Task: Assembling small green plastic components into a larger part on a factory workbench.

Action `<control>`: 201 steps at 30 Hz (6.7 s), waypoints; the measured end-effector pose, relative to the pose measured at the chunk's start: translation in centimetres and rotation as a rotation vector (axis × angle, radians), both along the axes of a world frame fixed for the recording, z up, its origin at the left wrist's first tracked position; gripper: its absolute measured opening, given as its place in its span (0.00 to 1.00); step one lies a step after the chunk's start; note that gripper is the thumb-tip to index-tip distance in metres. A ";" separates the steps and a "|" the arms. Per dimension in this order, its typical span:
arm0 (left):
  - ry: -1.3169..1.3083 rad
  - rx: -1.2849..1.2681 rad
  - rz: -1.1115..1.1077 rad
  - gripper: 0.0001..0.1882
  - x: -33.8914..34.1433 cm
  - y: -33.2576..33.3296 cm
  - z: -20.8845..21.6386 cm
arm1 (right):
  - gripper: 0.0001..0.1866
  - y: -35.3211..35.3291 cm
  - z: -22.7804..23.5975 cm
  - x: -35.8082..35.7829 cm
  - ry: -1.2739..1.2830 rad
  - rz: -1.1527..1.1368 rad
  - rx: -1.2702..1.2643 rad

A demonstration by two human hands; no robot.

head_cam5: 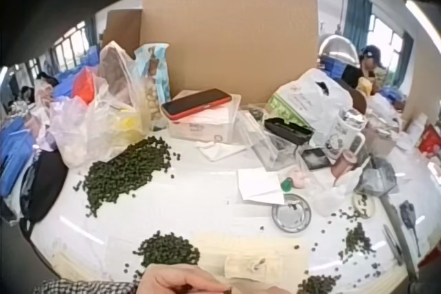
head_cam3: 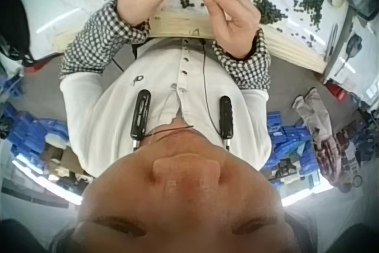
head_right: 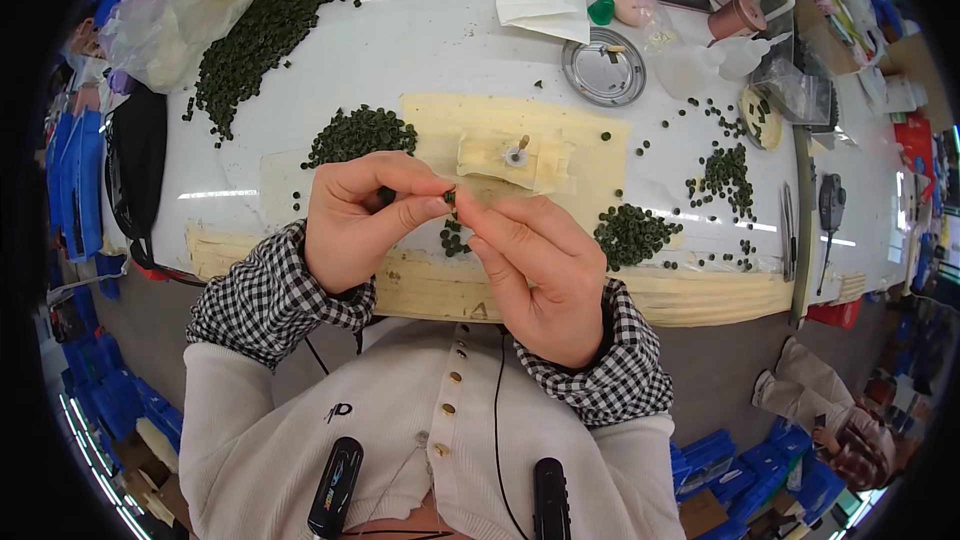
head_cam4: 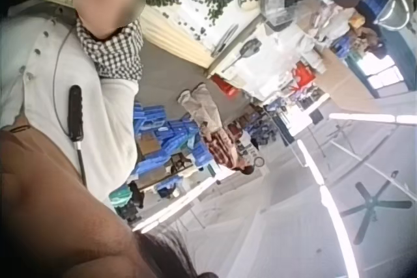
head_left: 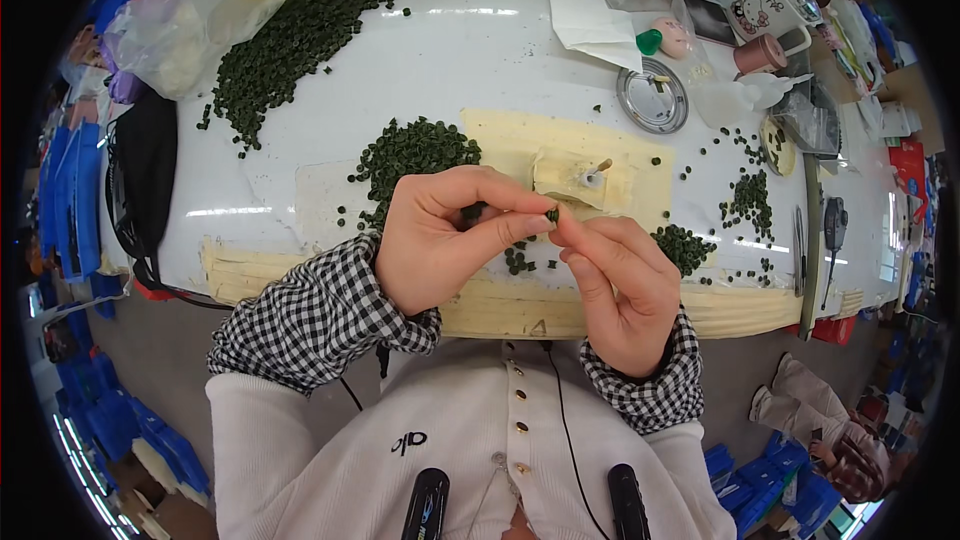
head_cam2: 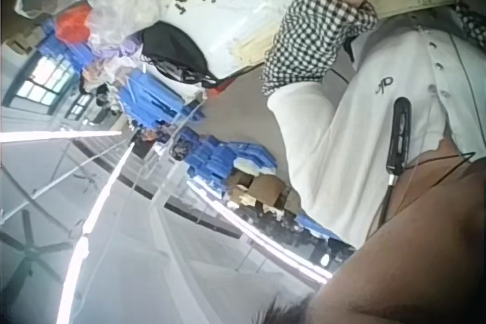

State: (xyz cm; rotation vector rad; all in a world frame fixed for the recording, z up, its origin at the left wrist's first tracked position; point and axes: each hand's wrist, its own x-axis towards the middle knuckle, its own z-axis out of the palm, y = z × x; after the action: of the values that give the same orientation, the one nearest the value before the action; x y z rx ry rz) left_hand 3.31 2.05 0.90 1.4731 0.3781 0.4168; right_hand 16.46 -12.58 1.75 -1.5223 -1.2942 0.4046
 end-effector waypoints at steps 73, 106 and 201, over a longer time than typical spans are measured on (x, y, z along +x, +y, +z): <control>0.338 0.271 -0.375 0.08 0.6 1.0 1.4 | 0.03 -3.0 -1.9 6.0 -0.588 -0.484 -0.298; 0.047 -0.612 -0.294 0.16 0.9 0.9 1.0 | 0.10 -2.5 -0.8 1.5 0.314 -0.194 -0.003; -0.002 0.449 0.027 0.08 -0.1 0.1 0.6 | 0.16 -0.2 -1.0 -0.6 0.133 -0.107 0.086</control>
State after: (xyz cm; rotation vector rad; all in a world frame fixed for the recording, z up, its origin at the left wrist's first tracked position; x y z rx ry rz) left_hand 3.16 2.10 1.47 1.9046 0.3149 0.5489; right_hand 15.82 -12.77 0.75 -1.4607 -1.1082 0.3701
